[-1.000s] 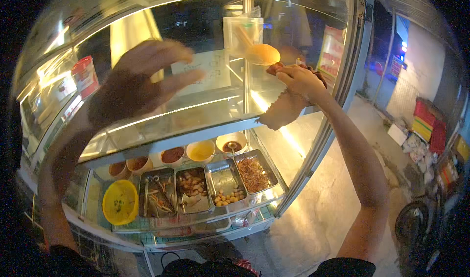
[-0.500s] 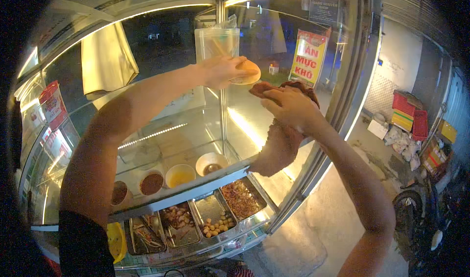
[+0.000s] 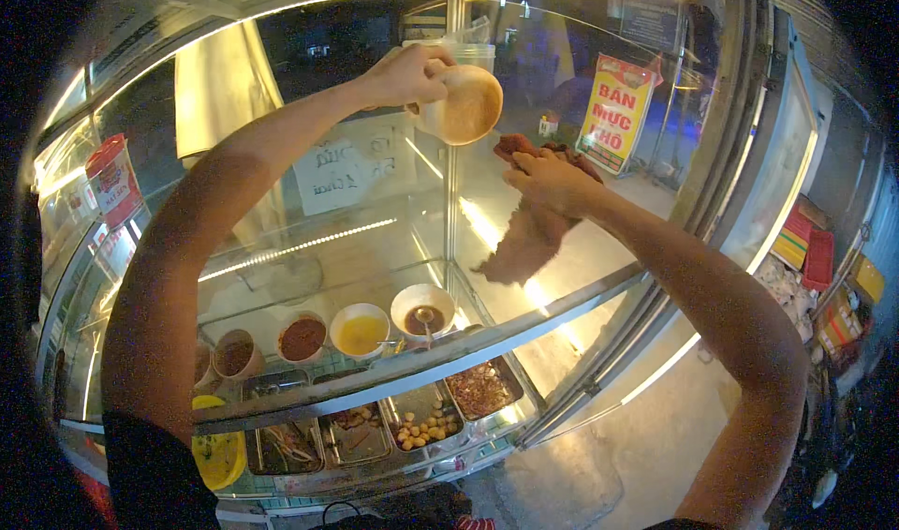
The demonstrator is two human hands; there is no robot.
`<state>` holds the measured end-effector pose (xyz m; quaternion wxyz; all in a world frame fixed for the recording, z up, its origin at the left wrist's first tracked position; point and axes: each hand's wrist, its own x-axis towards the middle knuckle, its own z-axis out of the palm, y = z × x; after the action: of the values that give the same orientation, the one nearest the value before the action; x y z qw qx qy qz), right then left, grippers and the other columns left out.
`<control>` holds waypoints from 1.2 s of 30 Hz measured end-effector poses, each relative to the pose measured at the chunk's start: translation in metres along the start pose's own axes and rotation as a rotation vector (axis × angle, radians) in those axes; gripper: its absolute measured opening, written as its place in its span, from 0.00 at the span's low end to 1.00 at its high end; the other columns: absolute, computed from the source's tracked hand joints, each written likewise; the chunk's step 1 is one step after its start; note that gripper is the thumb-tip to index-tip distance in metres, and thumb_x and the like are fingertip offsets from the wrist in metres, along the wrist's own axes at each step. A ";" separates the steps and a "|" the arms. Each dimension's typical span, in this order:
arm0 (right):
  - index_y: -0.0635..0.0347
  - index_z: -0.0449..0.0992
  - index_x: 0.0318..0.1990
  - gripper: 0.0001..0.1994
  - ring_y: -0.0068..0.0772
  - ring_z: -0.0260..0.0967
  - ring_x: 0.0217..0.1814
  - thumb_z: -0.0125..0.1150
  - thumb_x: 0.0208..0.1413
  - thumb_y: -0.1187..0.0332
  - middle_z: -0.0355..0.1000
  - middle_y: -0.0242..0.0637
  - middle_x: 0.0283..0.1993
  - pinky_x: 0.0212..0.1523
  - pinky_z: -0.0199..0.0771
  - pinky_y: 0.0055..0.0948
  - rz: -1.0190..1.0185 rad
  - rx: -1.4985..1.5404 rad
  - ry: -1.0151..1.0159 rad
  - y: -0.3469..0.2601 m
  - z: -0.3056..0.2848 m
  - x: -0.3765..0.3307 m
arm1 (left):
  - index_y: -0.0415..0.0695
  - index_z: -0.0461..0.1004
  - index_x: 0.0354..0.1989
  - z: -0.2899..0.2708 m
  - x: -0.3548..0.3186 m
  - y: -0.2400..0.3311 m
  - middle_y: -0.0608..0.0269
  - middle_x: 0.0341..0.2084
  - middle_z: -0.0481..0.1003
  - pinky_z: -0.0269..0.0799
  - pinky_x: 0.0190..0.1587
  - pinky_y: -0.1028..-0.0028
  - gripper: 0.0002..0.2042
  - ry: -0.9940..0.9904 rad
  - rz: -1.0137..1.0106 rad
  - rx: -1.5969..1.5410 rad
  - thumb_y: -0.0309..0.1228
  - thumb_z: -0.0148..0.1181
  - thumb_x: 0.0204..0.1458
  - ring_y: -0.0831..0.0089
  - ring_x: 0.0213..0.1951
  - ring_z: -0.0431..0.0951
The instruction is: Cleaning the glass panels of a food display case and organizing containers inside.
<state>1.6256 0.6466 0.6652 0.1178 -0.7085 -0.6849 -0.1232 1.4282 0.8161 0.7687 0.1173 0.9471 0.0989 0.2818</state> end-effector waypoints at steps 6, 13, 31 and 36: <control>0.58 0.69 0.48 0.17 0.54 0.63 0.53 0.45 0.54 0.61 0.66 0.47 0.51 0.51 0.62 0.47 -0.116 -0.560 -0.154 0.007 0.027 0.076 | 0.39 0.67 0.51 -0.027 -0.028 -0.021 0.53 0.35 0.75 0.78 0.26 0.75 0.24 0.203 -0.195 -0.288 0.31 0.59 0.44 0.71 0.28 0.79; 0.59 0.75 0.33 0.10 0.47 0.71 0.42 0.51 0.46 0.67 0.72 0.47 0.38 0.39 0.73 0.44 -0.498 -0.414 0.072 -0.128 0.053 0.145 | 0.43 0.61 0.57 -0.057 -0.044 -0.009 0.54 0.40 0.73 0.80 0.29 0.75 0.27 0.231 -0.265 -0.209 0.31 0.59 0.46 0.69 0.33 0.78; 0.55 0.71 0.51 0.20 0.50 0.62 0.56 0.42 0.56 0.58 0.65 0.47 0.55 0.58 0.59 0.44 -0.389 0.300 0.061 -0.176 0.011 0.045 | 0.49 0.70 0.49 0.038 0.012 0.022 0.52 0.33 0.70 0.70 0.41 0.61 0.22 -0.106 0.489 0.333 0.38 0.59 0.43 0.54 0.40 0.73; 0.54 0.71 0.52 0.20 0.45 0.60 0.59 0.42 0.56 0.56 0.65 0.44 0.55 0.59 0.55 0.48 -0.357 0.213 0.078 -0.178 0.001 0.032 | 0.42 0.66 0.52 0.010 -0.005 -0.051 0.48 0.46 0.68 0.67 0.49 0.63 0.31 0.690 0.116 0.459 0.44 0.63 0.40 0.57 0.49 0.69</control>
<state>1.4488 0.6827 0.6750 0.1947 -0.5541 -0.8036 -0.0964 1.4234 0.8613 0.7437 -0.1527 0.8029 0.1392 0.5592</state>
